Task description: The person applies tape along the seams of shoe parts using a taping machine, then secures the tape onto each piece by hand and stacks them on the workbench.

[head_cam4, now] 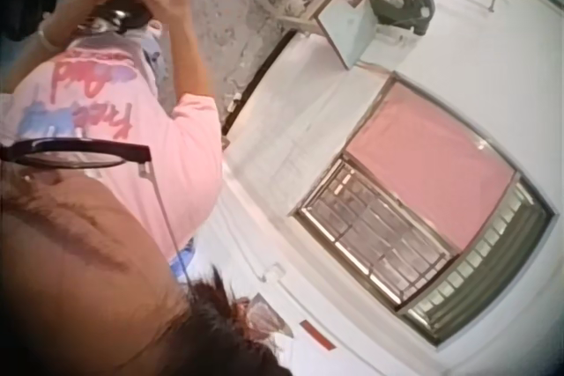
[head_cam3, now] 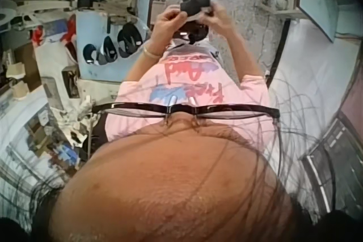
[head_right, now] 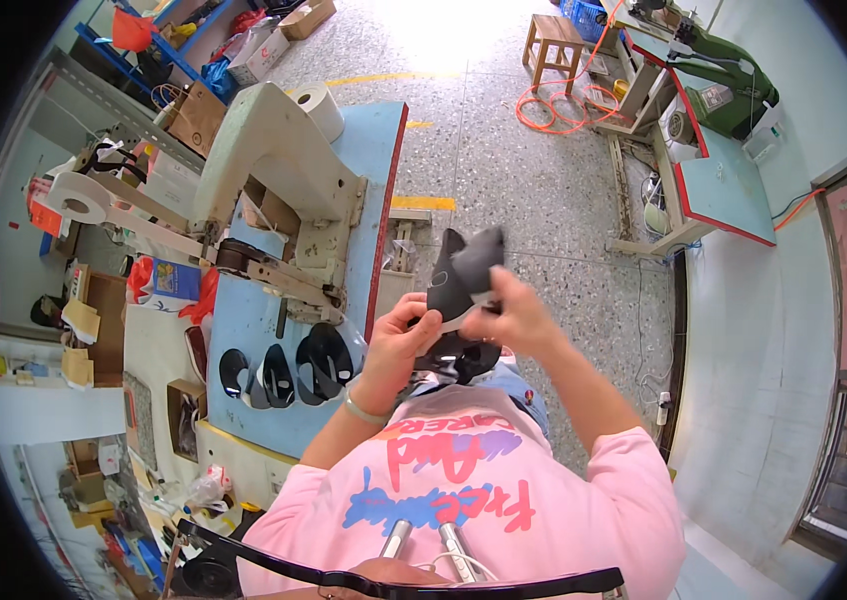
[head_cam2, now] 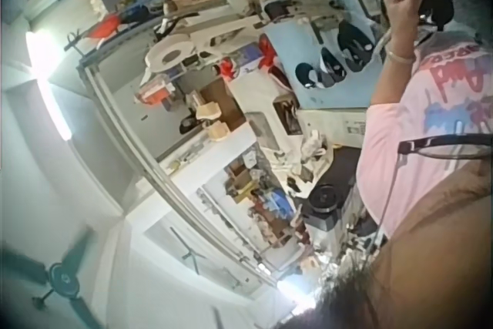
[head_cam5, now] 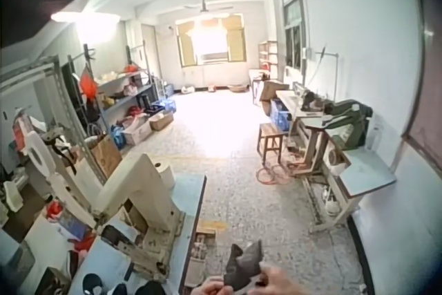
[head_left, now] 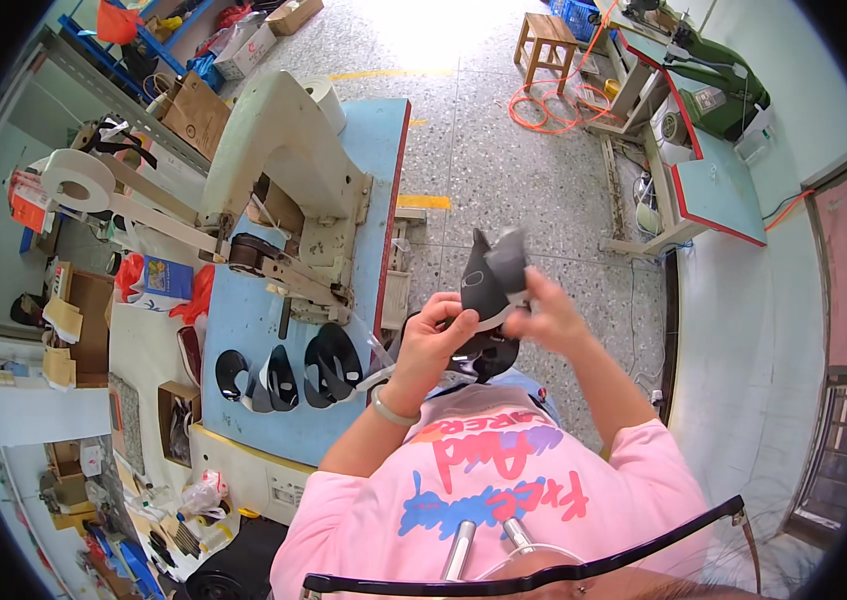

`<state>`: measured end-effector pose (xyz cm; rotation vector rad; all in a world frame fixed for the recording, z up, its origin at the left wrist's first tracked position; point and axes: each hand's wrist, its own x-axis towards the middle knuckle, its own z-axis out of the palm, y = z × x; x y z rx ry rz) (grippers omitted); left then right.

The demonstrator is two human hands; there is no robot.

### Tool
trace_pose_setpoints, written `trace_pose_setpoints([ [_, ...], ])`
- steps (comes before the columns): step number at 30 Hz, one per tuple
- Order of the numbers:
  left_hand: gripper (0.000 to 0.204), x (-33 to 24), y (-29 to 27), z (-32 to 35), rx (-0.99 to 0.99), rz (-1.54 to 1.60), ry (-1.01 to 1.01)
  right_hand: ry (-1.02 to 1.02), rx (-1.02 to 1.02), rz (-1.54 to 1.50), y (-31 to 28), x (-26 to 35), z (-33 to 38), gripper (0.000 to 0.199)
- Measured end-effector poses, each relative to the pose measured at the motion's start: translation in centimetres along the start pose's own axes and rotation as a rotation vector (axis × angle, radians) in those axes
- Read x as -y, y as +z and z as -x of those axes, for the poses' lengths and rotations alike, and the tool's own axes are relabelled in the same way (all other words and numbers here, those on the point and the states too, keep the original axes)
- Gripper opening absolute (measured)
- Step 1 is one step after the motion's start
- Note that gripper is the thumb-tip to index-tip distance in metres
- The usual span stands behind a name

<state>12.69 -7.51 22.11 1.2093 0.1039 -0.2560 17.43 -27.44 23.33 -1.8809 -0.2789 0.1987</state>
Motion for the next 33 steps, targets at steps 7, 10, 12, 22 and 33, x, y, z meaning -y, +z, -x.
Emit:
trace_pose_setpoints([
  [7,0.031,2.0,-1.9,-0.1,-0.180,0.036,-0.018,-0.127,-0.194,0.033,1.7,2.1,1.3,0.043],
  [10,0.035,3.1,-2.7,-0.3,0.025,0.081,-0.197,-0.213,-0.159,0.144,1.1,1.8,1.3,0.043],
  [12,0.033,3.9,-2.5,-0.3,0.043,0.184,-0.181,-0.257,-0.122,0.248,1.0,2.5,1.4,0.042],
  [22,0.020,-0.2,-0.5,-0.2,0.090,0.072,-0.051,-0.152,-0.047,0.159,-0.6,-0.5,0.4,0.053],
  [33,0.037,3.2,-3.2,-1.9,0.135,-0.217,-0.024,-0.262,-0.212,0.207,1.1,0.5,0.8,0.043],
])
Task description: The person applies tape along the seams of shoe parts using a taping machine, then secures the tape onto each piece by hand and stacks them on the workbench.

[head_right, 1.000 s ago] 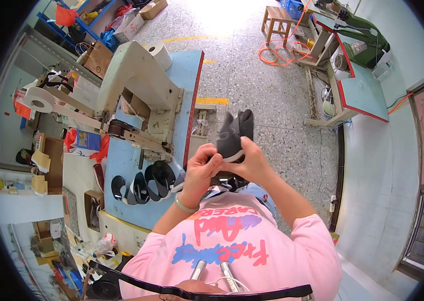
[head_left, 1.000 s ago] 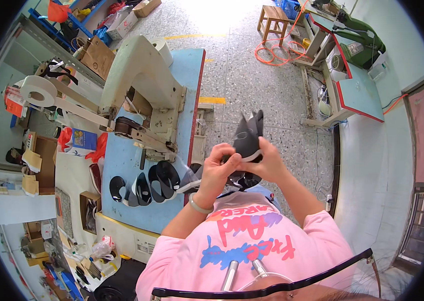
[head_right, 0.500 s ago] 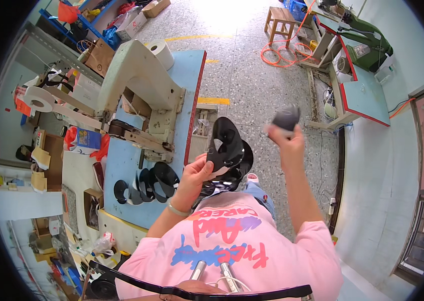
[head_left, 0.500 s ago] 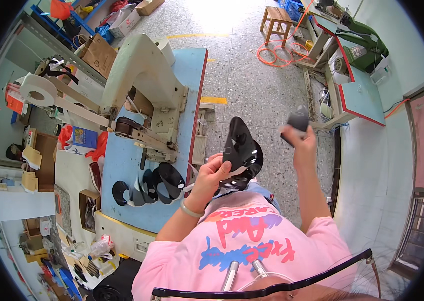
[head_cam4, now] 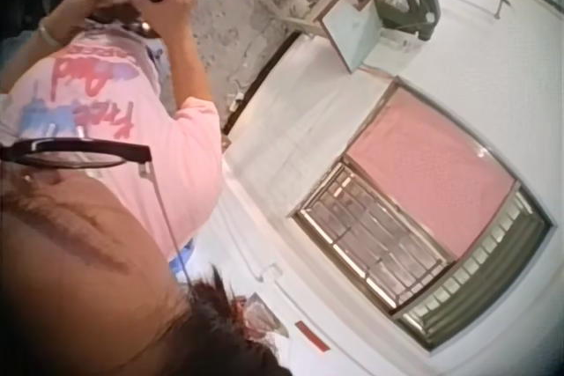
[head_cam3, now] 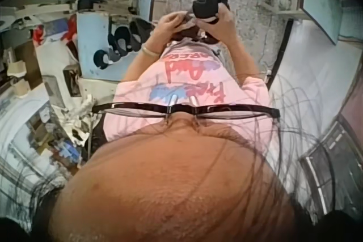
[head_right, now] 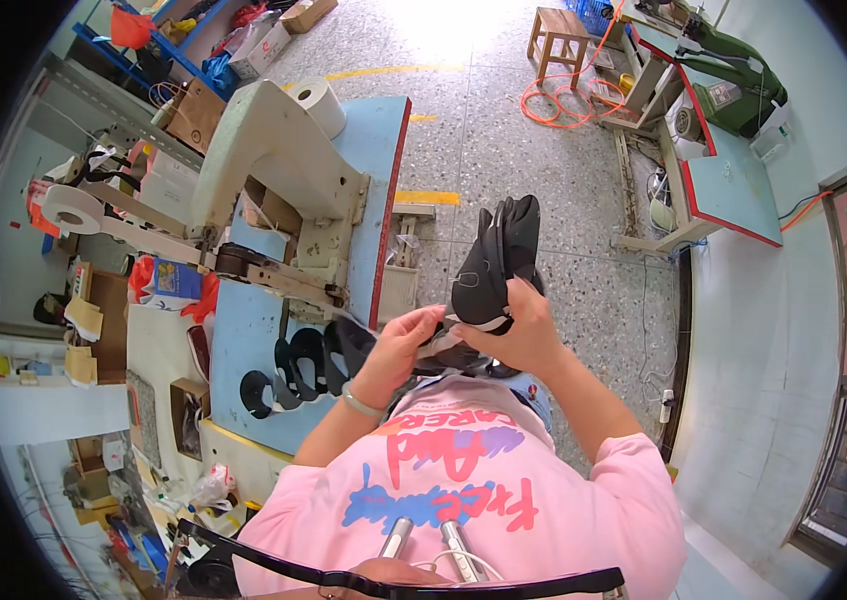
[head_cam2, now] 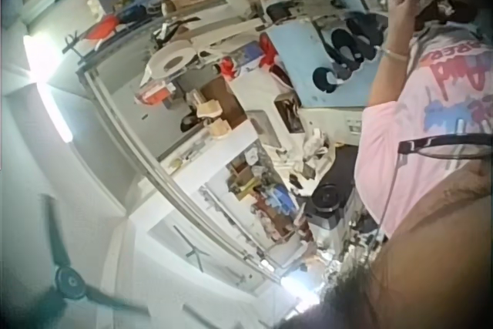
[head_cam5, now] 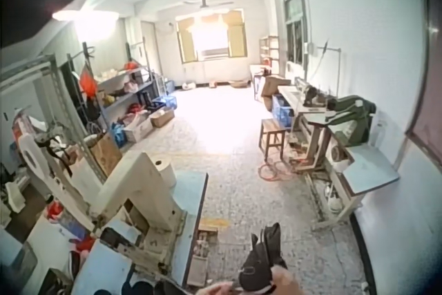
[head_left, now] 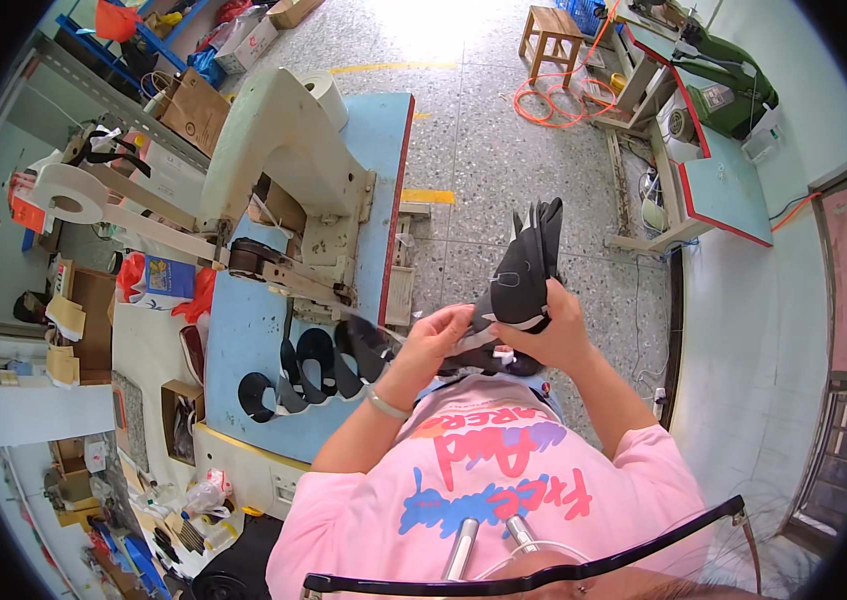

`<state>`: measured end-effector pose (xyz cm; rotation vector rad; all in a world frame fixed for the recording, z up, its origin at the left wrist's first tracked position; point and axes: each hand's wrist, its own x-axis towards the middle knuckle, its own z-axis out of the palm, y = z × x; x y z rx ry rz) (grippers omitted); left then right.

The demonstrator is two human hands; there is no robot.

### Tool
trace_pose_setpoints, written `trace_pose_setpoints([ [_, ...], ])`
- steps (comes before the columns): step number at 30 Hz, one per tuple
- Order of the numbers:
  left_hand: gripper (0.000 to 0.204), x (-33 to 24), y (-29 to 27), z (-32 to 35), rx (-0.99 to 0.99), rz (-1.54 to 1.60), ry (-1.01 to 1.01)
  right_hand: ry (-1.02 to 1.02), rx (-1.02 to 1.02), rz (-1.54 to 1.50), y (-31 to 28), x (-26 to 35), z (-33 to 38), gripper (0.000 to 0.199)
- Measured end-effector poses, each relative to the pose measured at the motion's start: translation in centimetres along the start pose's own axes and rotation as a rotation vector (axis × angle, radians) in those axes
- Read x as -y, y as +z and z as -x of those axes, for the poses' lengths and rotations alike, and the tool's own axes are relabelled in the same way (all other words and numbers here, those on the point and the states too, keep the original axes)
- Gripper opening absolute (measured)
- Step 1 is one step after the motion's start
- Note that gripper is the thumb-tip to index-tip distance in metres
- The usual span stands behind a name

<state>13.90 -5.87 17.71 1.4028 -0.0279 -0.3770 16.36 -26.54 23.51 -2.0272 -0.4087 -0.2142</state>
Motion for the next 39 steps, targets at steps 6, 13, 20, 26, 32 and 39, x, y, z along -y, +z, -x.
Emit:
trace_pose_setpoints([
  [6,0.029,0.9,0.5,0.5,0.012,0.268,0.011,0.490,-0.370,-0.444,-1.8,-0.2,-2.1,0.039],
  [13,0.014,-2.7,2.6,-0.3,-0.063,0.354,0.074,0.120,0.183,-0.077,0.4,-0.7,-1.3,0.063],
  [20,0.029,0.2,-0.6,-0.4,-0.045,-0.495,0.208,0.140,0.051,-0.059,0.1,1.0,-0.9,0.051],
  [26,0.030,0.9,1.4,0.3,0.083,0.490,-0.177,-0.064,0.042,0.147,0.5,-0.7,-0.3,0.048],
  [32,0.034,-1.3,1.7,1.1,-0.078,0.011,0.141,0.489,-0.654,-0.507,-1.2,-1.4,-2.3,0.052],
  [39,0.026,-1.8,2.9,0.6,-0.070,0.062,0.064,0.135,0.218,-0.102,-0.4,-2.2,0.2,0.068],
])
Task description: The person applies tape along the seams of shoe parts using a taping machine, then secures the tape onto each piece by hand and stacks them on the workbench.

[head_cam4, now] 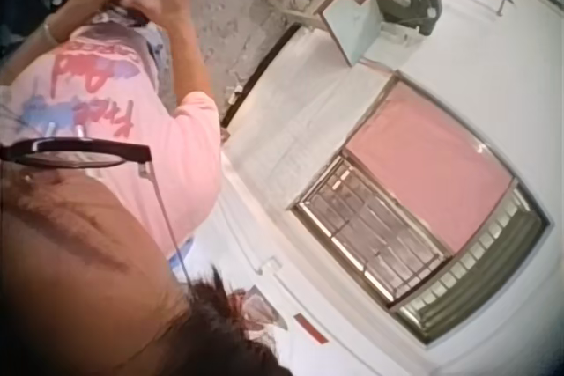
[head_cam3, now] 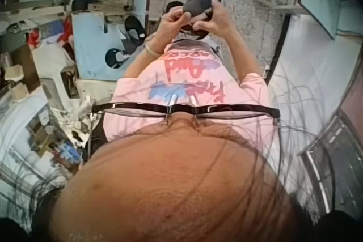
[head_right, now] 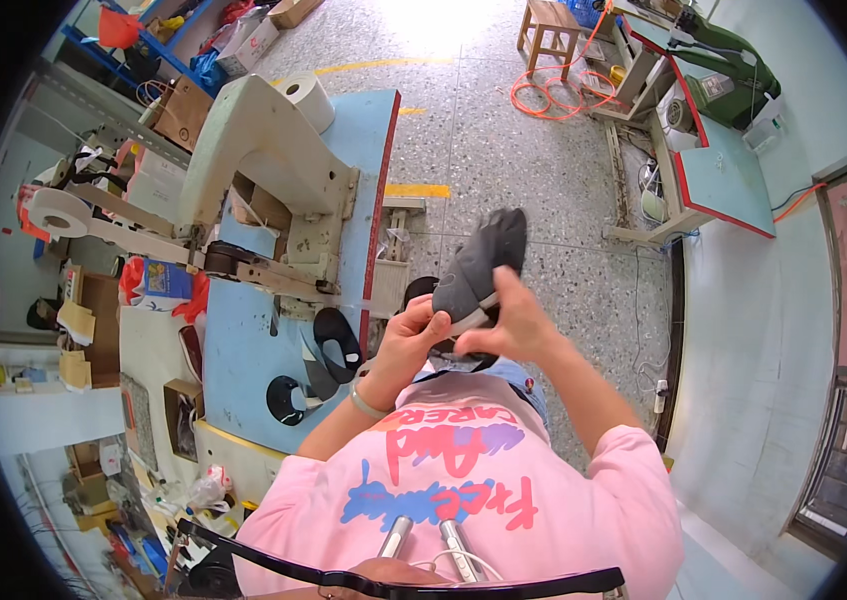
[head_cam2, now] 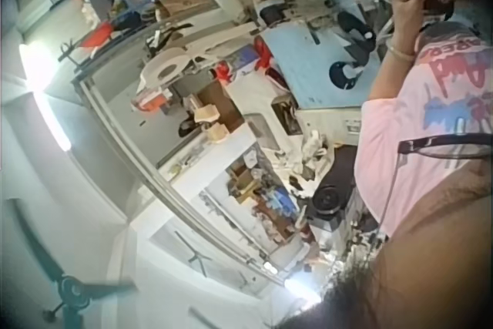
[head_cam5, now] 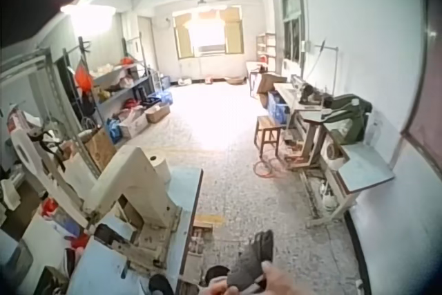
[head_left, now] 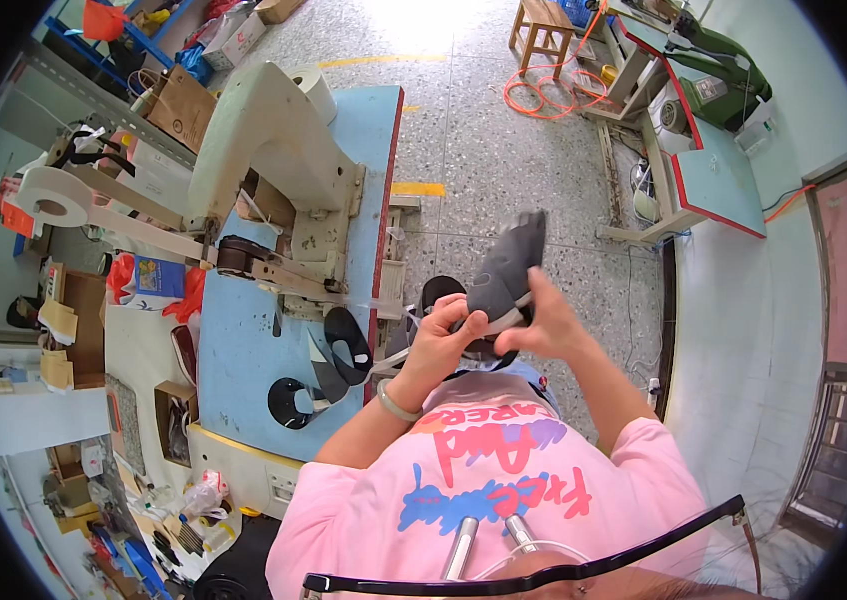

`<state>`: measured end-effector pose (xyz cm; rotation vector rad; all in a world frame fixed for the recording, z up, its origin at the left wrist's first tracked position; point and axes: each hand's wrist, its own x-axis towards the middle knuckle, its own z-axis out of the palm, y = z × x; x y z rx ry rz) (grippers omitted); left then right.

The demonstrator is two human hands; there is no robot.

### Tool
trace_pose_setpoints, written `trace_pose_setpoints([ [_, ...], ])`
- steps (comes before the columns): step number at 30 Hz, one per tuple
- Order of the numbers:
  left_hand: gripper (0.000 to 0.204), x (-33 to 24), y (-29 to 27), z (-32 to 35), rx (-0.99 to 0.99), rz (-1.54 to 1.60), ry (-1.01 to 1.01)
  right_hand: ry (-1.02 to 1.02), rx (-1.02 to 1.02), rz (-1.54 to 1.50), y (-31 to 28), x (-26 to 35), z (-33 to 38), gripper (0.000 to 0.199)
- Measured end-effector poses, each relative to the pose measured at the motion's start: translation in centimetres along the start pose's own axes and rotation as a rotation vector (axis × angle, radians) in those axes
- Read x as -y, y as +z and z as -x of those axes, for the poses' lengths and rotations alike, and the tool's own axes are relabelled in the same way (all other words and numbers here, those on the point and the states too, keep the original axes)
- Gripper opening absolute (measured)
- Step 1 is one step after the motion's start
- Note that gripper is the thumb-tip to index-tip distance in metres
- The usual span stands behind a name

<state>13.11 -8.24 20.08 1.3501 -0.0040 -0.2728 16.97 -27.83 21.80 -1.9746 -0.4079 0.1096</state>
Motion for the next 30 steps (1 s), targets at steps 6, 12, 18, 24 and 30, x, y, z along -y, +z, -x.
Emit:
trace_pose_setpoints([
  [6,0.019,-1.9,-1.6,0.2,0.164,-0.390,0.126,0.142,-0.024,0.023,0.2,2.4,0.4,0.066],
  [12,0.012,-2.7,-1.1,-0.1,0.219,-0.760,0.437,0.294,-0.129,-0.136,0.0,1.2,1.1,0.061],
  [18,0.009,-4.9,-1.2,0.8,0.260,-0.640,0.481,0.292,-0.341,-0.200,-3.4,1.4,-1.1,0.067],
  [24,0.014,-5.0,0.0,0.1,0.181,-0.649,0.575,0.121,0.450,0.055,0.7,2.0,0.8,0.077],
  [30,0.009,-2.7,1.5,-1.7,-0.155,-0.420,0.429,0.129,0.377,-0.062,4.3,2.3,3.0,0.059],
])
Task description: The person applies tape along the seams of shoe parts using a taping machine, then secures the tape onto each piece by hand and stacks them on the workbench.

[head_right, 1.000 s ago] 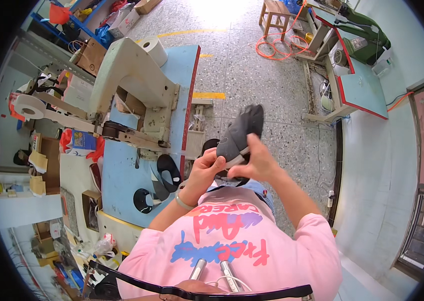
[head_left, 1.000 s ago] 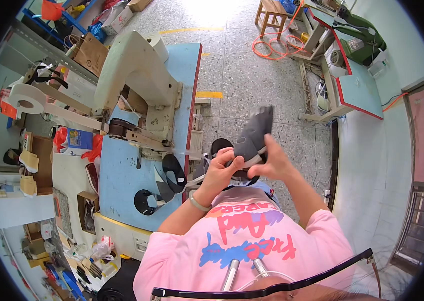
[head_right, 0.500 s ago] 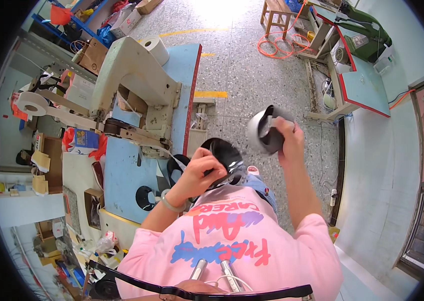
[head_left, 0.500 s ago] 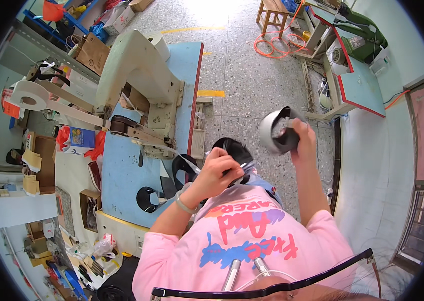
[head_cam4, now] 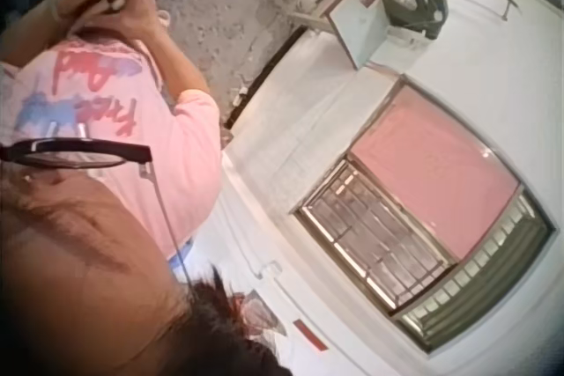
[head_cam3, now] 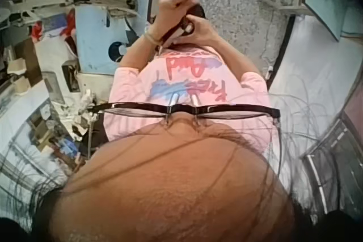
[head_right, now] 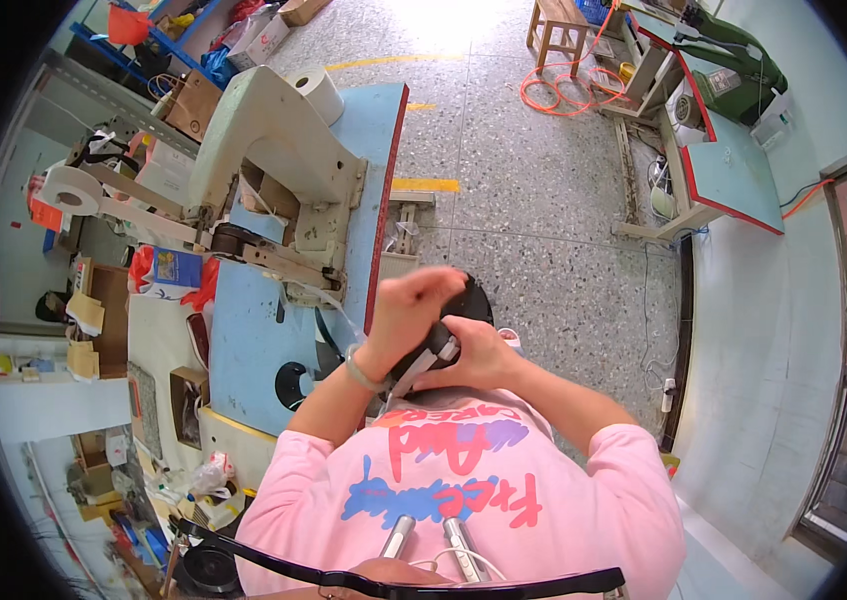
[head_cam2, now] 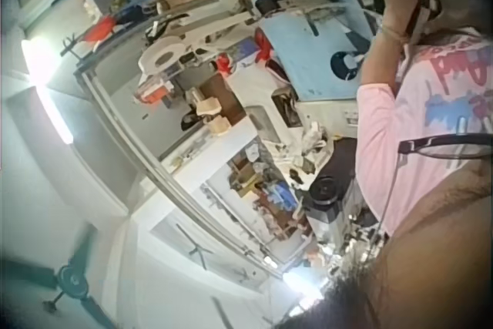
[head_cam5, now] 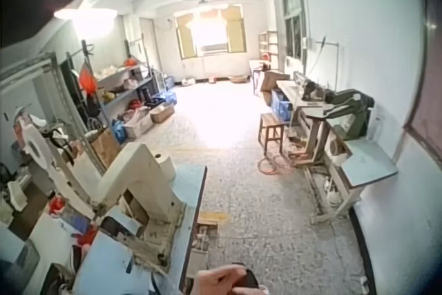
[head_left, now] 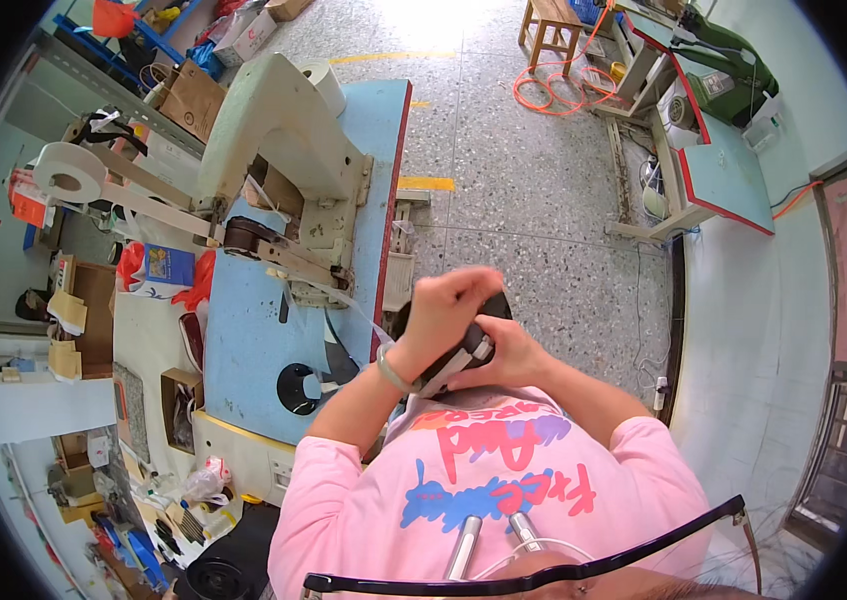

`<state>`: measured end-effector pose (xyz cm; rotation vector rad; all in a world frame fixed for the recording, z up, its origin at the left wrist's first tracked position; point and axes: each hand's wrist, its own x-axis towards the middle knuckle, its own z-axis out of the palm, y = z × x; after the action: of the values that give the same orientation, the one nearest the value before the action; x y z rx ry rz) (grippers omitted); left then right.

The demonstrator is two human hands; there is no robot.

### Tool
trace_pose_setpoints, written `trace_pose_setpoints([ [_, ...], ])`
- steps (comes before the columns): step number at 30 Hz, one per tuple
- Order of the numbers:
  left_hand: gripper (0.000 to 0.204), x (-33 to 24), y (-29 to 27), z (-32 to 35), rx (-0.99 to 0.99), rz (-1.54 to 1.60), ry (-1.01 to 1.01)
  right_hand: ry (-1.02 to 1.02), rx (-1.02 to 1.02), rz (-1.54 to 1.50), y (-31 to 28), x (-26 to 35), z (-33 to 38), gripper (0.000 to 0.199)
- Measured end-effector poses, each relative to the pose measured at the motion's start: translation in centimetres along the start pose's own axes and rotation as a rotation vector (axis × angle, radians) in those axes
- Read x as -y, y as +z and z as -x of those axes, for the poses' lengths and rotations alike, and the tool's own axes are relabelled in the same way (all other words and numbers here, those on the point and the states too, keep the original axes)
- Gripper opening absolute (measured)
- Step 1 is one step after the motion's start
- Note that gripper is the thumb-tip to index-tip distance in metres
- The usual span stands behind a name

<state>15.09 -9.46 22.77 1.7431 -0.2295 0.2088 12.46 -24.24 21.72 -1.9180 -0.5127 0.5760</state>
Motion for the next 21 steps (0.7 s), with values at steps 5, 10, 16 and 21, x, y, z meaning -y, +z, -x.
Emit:
trace_pose_setpoints([
  [5,0.017,4.3,-4.8,-2.9,0.045,-0.160,-0.489,0.141,-0.193,-0.269,-1.8,-0.4,1.3,0.052],
  [10,0.044,5.3,-1.9,0.2,0.050,0.484,-0.359,0.067,-0.431,-0.222,-3.9,-0.9,1.8,0.047],
  [16,0.027,4.6,-0.6,3.1,0.533,0.333,-0.792,-0.033,-0.611,0.087,-5.8,-2.8,2.0,0.057],
  [21,0.026,3.7,0.3,4.2,0.295,0.575,-0.617,-0.095,-0.799,0.494,-4.3,-4.2,1.1,0.068],
])
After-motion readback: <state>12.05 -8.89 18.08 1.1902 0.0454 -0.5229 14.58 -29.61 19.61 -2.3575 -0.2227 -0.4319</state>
